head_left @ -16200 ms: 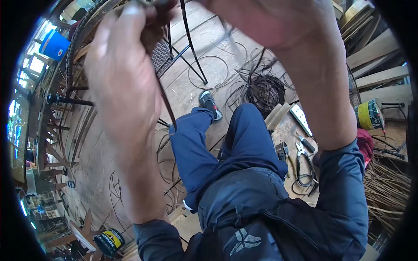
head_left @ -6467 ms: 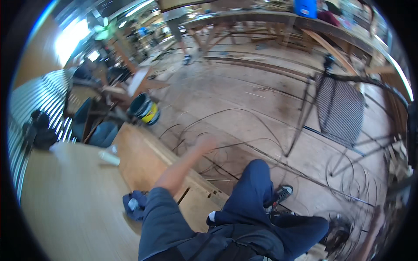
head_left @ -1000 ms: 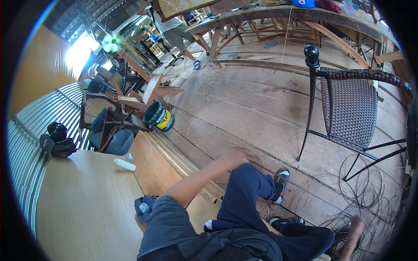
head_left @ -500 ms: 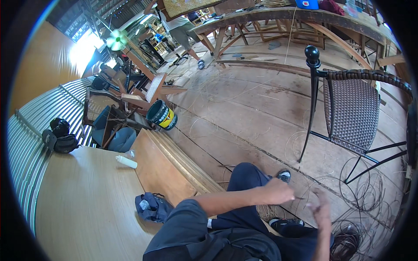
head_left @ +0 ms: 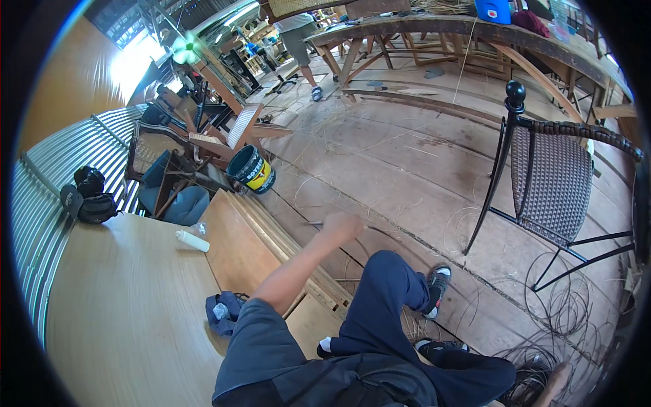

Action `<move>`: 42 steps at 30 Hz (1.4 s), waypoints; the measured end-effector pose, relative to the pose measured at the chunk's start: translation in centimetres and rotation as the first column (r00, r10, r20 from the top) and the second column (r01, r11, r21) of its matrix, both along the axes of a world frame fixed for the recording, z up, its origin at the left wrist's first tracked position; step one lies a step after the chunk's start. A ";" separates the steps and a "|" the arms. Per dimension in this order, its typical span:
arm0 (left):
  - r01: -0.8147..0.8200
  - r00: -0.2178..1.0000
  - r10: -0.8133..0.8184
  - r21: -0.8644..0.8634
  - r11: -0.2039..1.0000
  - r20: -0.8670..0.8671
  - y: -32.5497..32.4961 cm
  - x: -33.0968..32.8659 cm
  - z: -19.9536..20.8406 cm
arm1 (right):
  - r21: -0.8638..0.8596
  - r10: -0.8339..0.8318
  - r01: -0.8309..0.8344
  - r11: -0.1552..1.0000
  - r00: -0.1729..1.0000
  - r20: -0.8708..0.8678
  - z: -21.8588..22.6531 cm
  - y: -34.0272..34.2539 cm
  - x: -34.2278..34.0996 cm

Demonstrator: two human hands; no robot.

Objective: Weaving a chair seat using rattan-like strips in a furniture manufacturing workshop.

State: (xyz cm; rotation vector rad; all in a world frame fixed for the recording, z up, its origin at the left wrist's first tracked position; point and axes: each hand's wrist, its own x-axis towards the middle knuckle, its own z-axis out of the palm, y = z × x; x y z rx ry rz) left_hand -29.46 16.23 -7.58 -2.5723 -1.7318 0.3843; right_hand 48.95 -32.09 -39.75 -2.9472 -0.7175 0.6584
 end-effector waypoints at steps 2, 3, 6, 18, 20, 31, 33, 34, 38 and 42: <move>0.170 0.985 -0.169 -0.043 0.985 0.027 -2.6 0.1 -2.5 | -0.044 0.296 -0.294 0.955 0.922 0.250 2.0 7.8 -6.9; 0.255 0.962 -0.248 -0.049 0.966 0.111 -4.0 1.3 -4.6 | 0.058 0.372 -0.439 0.897 0.818 0.439 10.0 13.9 -16.5; 0.427 0.895 -0.358 -0.279 0.860 0.267 -10.4 13.6 -1.6 | 0.679 0.514 -0.409 0.609 0.856 0.054 17.0 20.3 -30.0; 0.332 0.900 -0.290 -0.080 0.940 0.326 -8.4 11.3 0.7 | 0.398 0.413 -0.407 0.822 0.908 0.076 15.8 21.0 -36.6; 0.441 0.875 -0.395 -0.128 0.888 0.279 -10.3 12.9 -0.3 | 0.367 0.445 -0.497 0.786 0.868 0.221 17.6 22.6 -40.3; 0.426 0.890 -0.384 -0.145 0.893 0.245 -9.8 14.3 1.3 | 0.646 0.389 -0.341 0.683 0.918 0.073 14.6 21.9 -42.5; 0.573 0.805 -0.506 -0.187 0.798 0.308 -11.3 15.0 -0.3 | 0.734 0.549 -0.426 0.529 0.831 0.088 19.5 23.0 -44.8; 0.615 0.779 -0.543 -0.213 0.759 0.313 -12.3 16.3 -0.3 | 0.799 0.676 -0.478 0.365 0.726 0.126 20.4 23.2 -45.2; 0.581 0.780 -0.504 -0.130 0.803 0.371 -11.4 17.8 0.5 | 0.677 0.514 -0.230 0.699 0.820 -0.252 11.1 21.8 -42.4; 0.543 0.811 -0.465 -0.161 0.824 0.354 -9.8 18.1 0.1 | 0.760 0.547 -0.409 0.505 0.833 0.084 16.8 23.0 -42.5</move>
